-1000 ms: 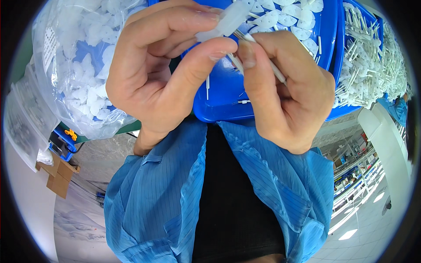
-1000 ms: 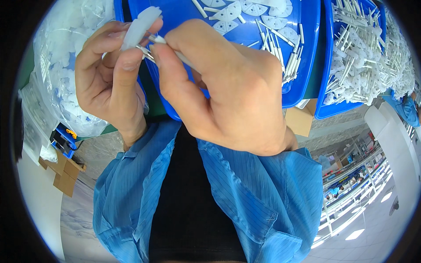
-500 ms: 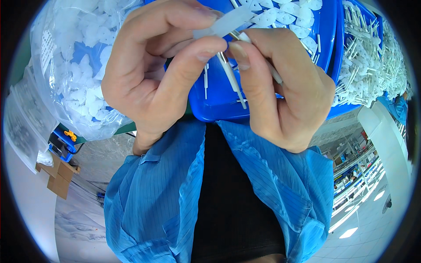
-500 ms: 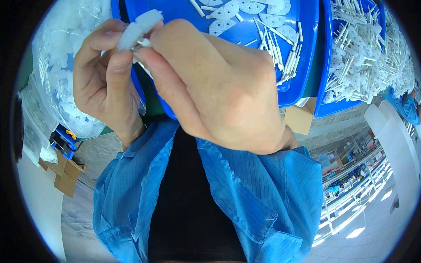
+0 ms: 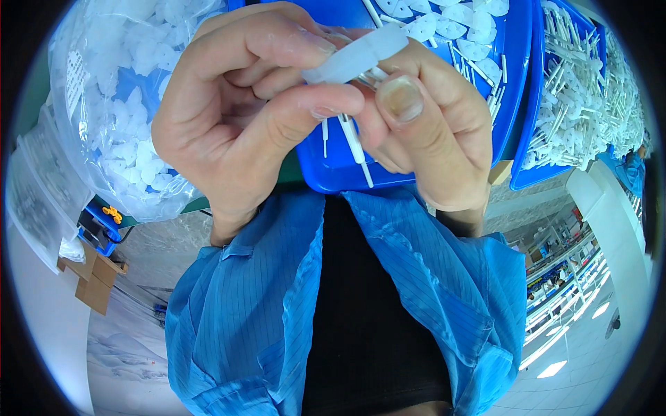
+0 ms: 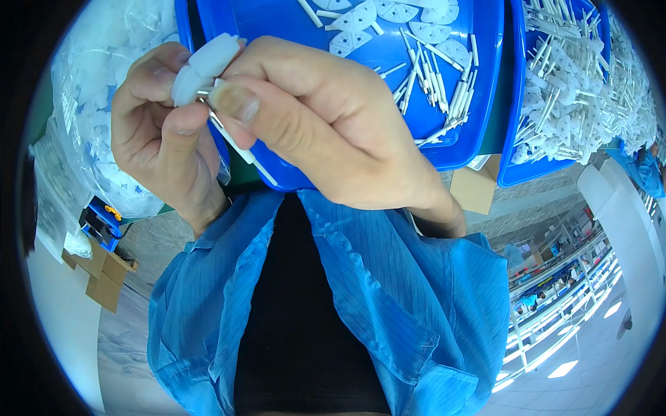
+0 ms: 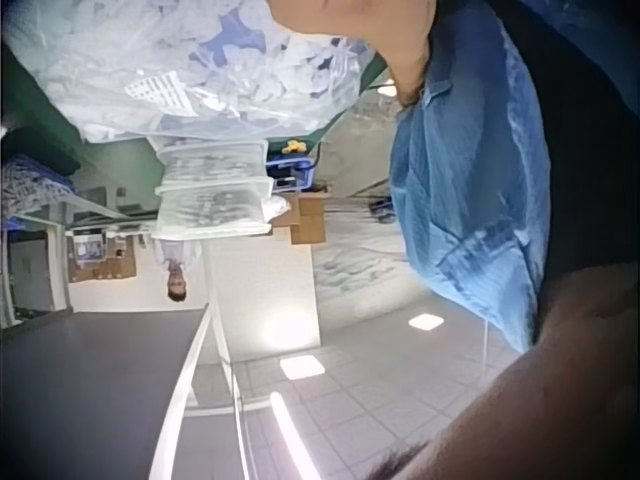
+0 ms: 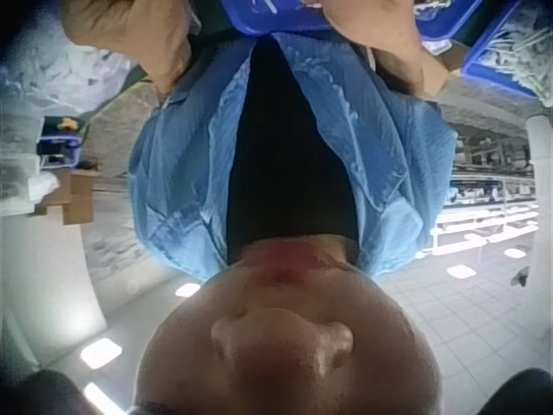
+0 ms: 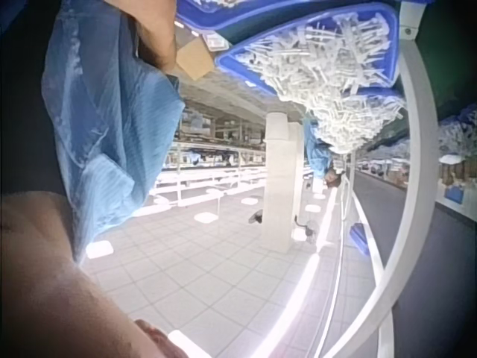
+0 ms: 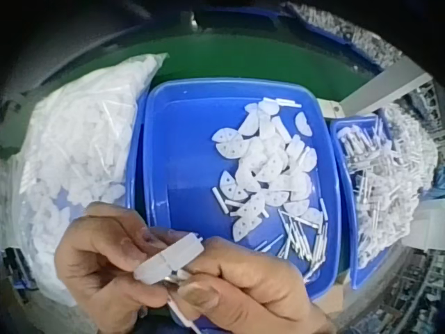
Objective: The person repeatedly picks up small white plastic components from blue trays and inserts a thin rod into a semi-circular piece. They handle the items one at a time, aligning the parts and pressing them together before placing the assembled unit back into the tray.
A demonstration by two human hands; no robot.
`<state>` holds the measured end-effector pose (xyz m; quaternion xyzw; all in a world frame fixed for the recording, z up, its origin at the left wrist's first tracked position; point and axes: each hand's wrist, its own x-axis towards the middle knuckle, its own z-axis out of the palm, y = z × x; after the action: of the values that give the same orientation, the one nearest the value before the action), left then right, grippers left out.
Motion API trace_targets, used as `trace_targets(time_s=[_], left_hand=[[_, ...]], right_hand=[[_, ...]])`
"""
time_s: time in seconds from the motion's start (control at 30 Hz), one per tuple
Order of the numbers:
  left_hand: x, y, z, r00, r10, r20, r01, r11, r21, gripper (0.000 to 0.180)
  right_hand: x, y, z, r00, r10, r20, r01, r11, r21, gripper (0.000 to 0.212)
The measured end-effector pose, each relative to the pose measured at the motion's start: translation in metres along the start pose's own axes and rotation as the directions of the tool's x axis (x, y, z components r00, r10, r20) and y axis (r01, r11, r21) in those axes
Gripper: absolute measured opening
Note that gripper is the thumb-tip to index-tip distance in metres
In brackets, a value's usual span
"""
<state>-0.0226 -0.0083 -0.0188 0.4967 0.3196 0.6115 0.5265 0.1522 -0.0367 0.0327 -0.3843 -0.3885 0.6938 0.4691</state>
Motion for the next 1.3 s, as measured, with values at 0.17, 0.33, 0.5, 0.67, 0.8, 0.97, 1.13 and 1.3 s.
trace_targets(time_s=[0.17,0.33,0.5,0.67,0.8,0.97,1.13,1.3], left_hand=[[-0.004,0.000,-0.004,0.998,-0.044,-0.037,0.045,0.999,0.024,0.038],[-0.008,-0.012,-0.015,0.997,0.059,-0.047,-0.053,0.992,0.113,0.037],[0.005,0.005,-0.011,0.991,0.085,0.108,-0.099,0.985,0.139,0.038],[0.007,0.004,-0.022,0.980,0.025,0.195,-0.062,0.981,0.186,0.037],[0.013,0.021,0.000,0.949,0.027,0.313,-0.116,0.956,0.268,0.037],[0.014,0.008,0.007,0.937,0.178,0.301,-0.225,0.966,0.127,0.045],[0.020,0.008,0.007,0.898,0.224,0.380,-0.330,0.912,0.243,0.049],[0.024,0.011,0.007,0.852,0.259,0.454,-0.418,0.859,0.295,0.038]], right_hand=[[0.005,0.009,-0.003,0.898,-0.433,0.077,0.367,0.642,-0.673,0.017],[0.000,0.007,0.005,0.843,-0.523,0.125,0.342,0.342,-0.875,0.013],[-0.002,0.006,0.006,0.843,-0.518,0.145,0.323,0.273,-0.906,0.014],[-0.003,0.000,0.007,0.854,-0.508,0.113,0.342,0.384,-0.858,0.015],[-0.003,-0.003,0.004,0.890,-0.446,0.092,0.340,0.517,-0.785,0.017],[0.006,0.013,-0.016,0.830,-0.511,0.223,0.499,0.505,-0.704,0.018],[0.005,0.013,-0.040,0.814,-0.475,0.335,0.544,0.423,-0.724,0.021],[-0.001,0.003,-0.036,0.872,-0.415,0.259,0.456,0.500,-0.736,0.029]])
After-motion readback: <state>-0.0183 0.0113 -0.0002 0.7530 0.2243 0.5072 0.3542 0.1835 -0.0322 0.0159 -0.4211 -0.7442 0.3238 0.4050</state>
